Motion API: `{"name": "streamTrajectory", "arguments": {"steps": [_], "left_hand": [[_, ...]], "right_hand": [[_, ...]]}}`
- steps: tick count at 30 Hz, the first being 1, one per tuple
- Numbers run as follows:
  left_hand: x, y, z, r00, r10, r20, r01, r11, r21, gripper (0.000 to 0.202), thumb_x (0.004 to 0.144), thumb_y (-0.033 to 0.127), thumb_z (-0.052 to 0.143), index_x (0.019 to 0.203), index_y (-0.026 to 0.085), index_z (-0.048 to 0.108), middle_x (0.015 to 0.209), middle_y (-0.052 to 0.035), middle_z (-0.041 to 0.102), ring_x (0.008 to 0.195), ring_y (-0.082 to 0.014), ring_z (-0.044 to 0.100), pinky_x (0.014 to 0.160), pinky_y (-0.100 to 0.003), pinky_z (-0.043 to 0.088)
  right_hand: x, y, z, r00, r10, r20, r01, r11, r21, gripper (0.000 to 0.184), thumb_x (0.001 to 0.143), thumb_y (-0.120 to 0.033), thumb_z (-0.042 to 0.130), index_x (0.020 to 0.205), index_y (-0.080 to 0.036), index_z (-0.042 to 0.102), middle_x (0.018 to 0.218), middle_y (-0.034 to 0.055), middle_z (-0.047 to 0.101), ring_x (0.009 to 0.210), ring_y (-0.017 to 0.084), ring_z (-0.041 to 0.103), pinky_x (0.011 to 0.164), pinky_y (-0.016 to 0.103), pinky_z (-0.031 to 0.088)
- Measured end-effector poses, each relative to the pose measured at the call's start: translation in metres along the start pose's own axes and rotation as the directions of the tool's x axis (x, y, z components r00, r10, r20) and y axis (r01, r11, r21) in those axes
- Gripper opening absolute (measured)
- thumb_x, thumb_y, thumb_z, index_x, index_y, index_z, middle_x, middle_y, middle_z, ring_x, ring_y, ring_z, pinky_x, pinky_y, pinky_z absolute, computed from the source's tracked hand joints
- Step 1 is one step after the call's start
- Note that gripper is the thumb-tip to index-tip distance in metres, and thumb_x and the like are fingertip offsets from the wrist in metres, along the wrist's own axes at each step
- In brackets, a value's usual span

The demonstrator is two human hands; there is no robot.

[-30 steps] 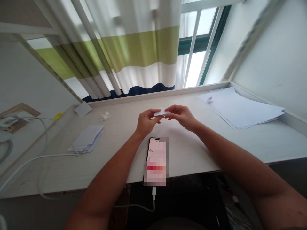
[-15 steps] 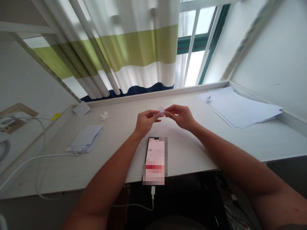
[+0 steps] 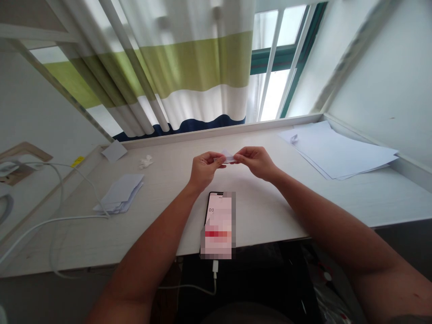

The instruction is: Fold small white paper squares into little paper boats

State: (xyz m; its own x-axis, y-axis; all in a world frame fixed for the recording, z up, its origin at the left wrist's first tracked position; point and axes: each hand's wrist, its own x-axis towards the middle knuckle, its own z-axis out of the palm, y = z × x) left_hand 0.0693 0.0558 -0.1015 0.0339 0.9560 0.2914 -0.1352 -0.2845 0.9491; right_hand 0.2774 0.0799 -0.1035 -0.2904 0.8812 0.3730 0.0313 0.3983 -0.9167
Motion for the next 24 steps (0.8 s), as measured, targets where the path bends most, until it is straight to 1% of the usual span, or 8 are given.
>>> {"name": "streamTrajectory", "arguments": {"steps": [3, 7, 11, 14, 16, 19, 22, 24], "left_hand": [[0.0001, -0.0005, 0.0001, 1.000, -0.006, -0.015, 0.006, 1.000, -0.008, 0.045, 0.070, 0.045, 0.099, 0.099, 0.018, 0.078, 0.086, -0.0047, 0.083, 0.080, -0.0211, 0.079, 0.078, -0.039, 0.069], [-0.0011, -0.0001, 0.0009, 0.999, -0.040, -0.034, 0.039, 0.999, -0.006, 0.051, 0.070, 0.045, 0.099, 0.107, 0.018, 0.078, 0.085, -0.0053, 0.083, 0.079, -0.0218, 0.080, 0.078, -0.038, 0.068], [-0.0028, -0.0017, 0.0031, 0.995, -0.088, -0.041, 0.087, 0.996, -0.004, 0.048, 0.073, 0.050, 0.098, 0.099, 0.015, 0.078, 0.089, -0.0098, 0.084, 0.082, -0.0254, 0.083, 0.076, -0.038, 0.067], [-0.0029, -0.0038, 0.0050, 0.991, -0.119, -0.066, 0.117, 0.993, -0.034, 0.047, 0.072, 0.051, 0.098, 0.093, 0.014, 0.078, 0.086, -0.0096, 0.083, 0.080, -0.0262, 0.083, 0.075, -0.038, 0.067], [-0.0025, -0.0047, 0.0060, 0.989, -0.126, -0.082, 0.122, 0.991, -0.051, 0.047, 0.071, 0.051, 0.099, 0.092, 0.015, 0.077, 0.086, -0.0087, 0.083, 0.080, -0.0257, 0.083, 0.077, -0.038, 0.067], [-0.0016, -0.0044, 0.0062, 0.987, -0.116, -0.110, 0.110, 0.992, -0.056, 0.047, 0.071, 0.051, 0.099, 0.091, 0.015, 0.075, 0.086, -0.0079, 0.083, 0.080, -0.0251, 0.083, 0.078, -0.038, 0.068], [-0.0001, -0.0032, 0.0044, 0.985, -0.102, -0.141, 0.093, 0.993, -0.067, 0.049, 0.071, 0.052, 0.099, 0.091, 0.015, 0.074, 0.086, -0.0075, 0.082, 0.079, -0.0243, 0.083, 0.079, -0.038, 0.068], [0.0010, -0.0028, 0.0029, 0.982, -0.097, -0.164, 0.085, 0.993, -0.079, 0.050, 0.071, 0.052, 0.099, 0.093, 0.015, 0.074, 0.087, -0.0074, 0.083, 0.078, -0.0239, 0.083, 0.080, -0.038, 0.068]], "right_hand": [[-0.0002, -0.0007, 0.0016, 0.998, 0.051, 0.026, -0.053, 0.996, 0.066, 0.053, 0.075, -0.068, 0.091, 0.086, -0.017, 0.081, 0.082, 0.0087, 0.082, 0.081, 0.023, 0.078, 0.082, 0.042, 0.065], [-0.0001, 0.0002, 0.0034, 0.997, 0.076, 0.011, -0.077, 0.989, 0.127, 0.051, 0.073, -0.063, 0.095, 0.086, -0.017, 0.078, 0.084, 0.0078, 0.081, 0.081, 0.024, 0.080, 0.084, 0.046, 0.067], [0.0007, 0.0025, 0.0058, 0.998, 0.053, -0.037, -0.047, 0.986, 0.163, 0.049, 0.070, -0.057, 0.098, 0.093, -0.019, 0.074, 0.083, 0.0050, 0.081, 0.080, 0.023, 0.079, 0.084, 0.046, 0.067], [0.0010, 0.0029, 0.0081, 0.998, 0.029, -0.050, -0.021, 0.988, 0.154, 0.047, 0.072, -0.055, 0.097, 0.093, -0.020, 0.073, 0.081, 0.0044, 0.080, 0.077, 0.022, 0.079, 0.082, 0.045, 0.067], [0.0013, 0.0030, 0.0091, 0.998, 0.025, -0.052, -0.017, 0.986, 0.163, 0.049, 0.072, -0.055, 0.097, 0.095, -0.019, 0.073, 0.079, 0.0040, 0.080, 0.075, 0.022, 0.078, 0.081, 0.045, 0.067], [0.0023, 0.0036, 0.0090, 0.997, 0.045, -0.061, -0.031, 0.977, 0.211, 0.054, 0.071, -0.061, 0.096, 0.099, -0.019, 0.075, 0.080, 0.0036, 0.080, 0.077, 0.022, 0.079, 0.086, 0.046, 0.067], [0.0027, 0.0029, 0.0080, 0.991, 0.095, -0.089, -0.069, 0.962, 0.263, 0.057, 0.077, -0.070, 0.089, 0.099, -0.019, 0.077, 0.084, 0.0049, 0.080, 0.080, 0.021, 0.079, 0.089, 0.044, 0.068], [0.0019, 0.0008, 0.0084, 0.991, 0.117, -0.068, -0.095, 0.960, 0.262, 0.056, 0.080, -0.071, 0.086, 0.098, -0.019, 0.079, 0.089, 0.0066, 0.081, 0.082, 0.020, 0.079, 0.087, 0.042, 0.068]]}}
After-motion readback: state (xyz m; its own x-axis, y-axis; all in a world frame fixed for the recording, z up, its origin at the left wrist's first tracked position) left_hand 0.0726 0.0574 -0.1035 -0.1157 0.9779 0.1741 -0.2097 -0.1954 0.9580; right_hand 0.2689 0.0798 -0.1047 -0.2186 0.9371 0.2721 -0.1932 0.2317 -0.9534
